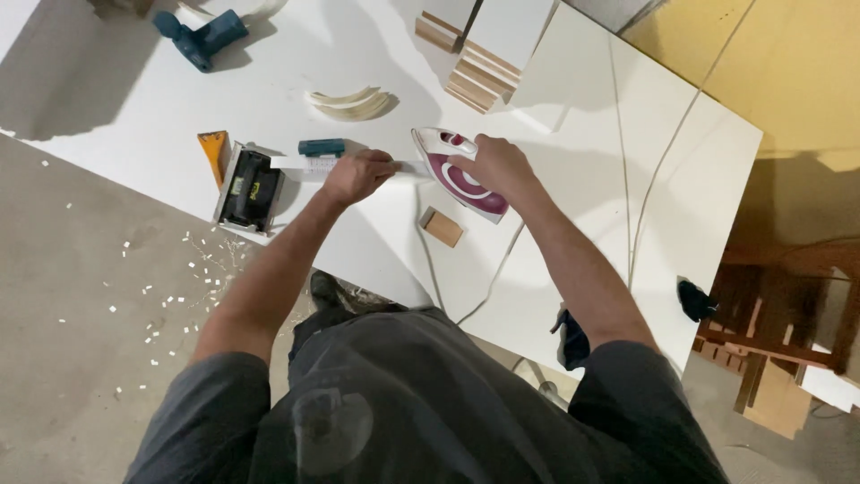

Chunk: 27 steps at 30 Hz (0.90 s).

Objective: The person applies white edge banding to the edges of rectangular wooden boards. They use a ruler to measure and align the banding, an iron to heat and adhere it to the wood, and a utility knife to trim the excess material. The person also uses a clamp to secure the board during the process.

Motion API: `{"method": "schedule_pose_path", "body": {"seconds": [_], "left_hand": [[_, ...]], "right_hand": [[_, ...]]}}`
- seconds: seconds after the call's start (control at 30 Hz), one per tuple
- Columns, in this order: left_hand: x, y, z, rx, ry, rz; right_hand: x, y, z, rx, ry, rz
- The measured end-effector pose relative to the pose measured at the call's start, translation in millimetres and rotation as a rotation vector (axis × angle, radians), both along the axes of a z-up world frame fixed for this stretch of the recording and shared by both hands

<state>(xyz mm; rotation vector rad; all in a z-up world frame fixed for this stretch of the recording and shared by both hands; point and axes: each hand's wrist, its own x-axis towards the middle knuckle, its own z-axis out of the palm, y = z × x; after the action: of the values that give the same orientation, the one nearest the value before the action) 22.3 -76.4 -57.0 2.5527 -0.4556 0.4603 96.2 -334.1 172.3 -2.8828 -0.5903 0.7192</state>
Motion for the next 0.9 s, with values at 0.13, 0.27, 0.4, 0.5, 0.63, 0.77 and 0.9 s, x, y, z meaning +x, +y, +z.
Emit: {"method": "schedule_pose_path", "body": {"seconds": [0.13,0.27,0.4,0.5,0.63,0.77,0.9], "left_hand": [[3,2,-4,-0.045,0.027,-0.036],[4,8,-9,-0.028,0.016,-0.035],[-9,40,-16,0.037,-0.057,0.009],[-28,76,-13,0.057,-0.036,0.039],[-47,107,11,0.084,-0.055,0.033],[-55,122,23,0.043,-0.011,0.034],[-55,124,34,0.073,0.025,0.006]], "right_hand": [[2,16,0,-0.056,0.015,0.036],[-3,33,9,-0.091,0.015,0.059],[-5,48,5,-0.096,0.022,0.088],[-4,60,1,-0.104,0.036,0.114],[-13,81,6,-0.098,0.045,0.137],[-17,100,4,-0.076,0.033,0.191],[-26,122,10,-0.040,0.042,0.201]]}}
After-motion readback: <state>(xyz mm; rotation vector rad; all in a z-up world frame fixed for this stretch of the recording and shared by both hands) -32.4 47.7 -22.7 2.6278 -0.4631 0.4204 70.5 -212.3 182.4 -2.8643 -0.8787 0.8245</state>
